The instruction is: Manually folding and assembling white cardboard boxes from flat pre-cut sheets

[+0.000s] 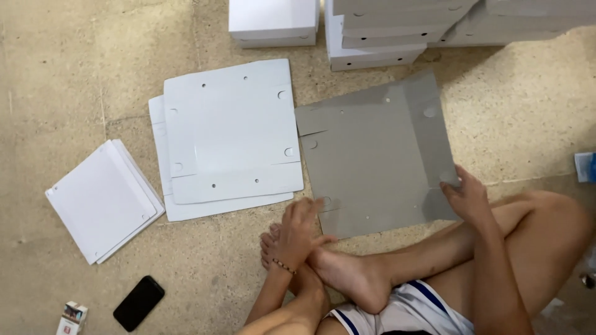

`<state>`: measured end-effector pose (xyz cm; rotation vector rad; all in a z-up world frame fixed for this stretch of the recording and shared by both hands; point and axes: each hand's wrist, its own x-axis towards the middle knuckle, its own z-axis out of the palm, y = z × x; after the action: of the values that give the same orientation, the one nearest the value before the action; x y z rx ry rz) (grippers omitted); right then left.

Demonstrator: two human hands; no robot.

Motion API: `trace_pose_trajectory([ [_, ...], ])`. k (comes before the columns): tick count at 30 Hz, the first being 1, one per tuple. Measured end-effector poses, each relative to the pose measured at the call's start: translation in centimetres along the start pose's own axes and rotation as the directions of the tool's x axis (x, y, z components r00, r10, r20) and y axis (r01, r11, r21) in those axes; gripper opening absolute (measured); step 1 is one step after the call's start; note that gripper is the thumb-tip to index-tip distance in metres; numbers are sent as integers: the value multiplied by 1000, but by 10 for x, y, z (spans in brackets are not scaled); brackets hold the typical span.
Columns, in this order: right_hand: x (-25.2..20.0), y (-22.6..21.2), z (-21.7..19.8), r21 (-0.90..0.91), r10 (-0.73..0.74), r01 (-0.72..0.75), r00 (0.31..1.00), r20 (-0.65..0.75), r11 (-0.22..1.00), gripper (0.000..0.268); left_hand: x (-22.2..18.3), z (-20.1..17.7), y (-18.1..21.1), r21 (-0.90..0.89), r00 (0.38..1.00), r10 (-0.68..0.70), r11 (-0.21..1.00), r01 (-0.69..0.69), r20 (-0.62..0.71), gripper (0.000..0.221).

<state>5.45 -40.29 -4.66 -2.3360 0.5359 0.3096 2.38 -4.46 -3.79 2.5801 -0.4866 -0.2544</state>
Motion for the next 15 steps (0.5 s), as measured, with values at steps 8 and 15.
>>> trace_pose_trajectory([
  [8, -25, -62, 27, -674, -337, 356, 927, 167, 648, 75, 47, 2, 3, -629, 841, -540, 641, 440, 39, 92],
  [15, 19, -54, 71, -406, -478, 464, 875, 74, 787, 45, 53, 5, -3, -746, 759, -651, 520, 415, -32, 83],
])
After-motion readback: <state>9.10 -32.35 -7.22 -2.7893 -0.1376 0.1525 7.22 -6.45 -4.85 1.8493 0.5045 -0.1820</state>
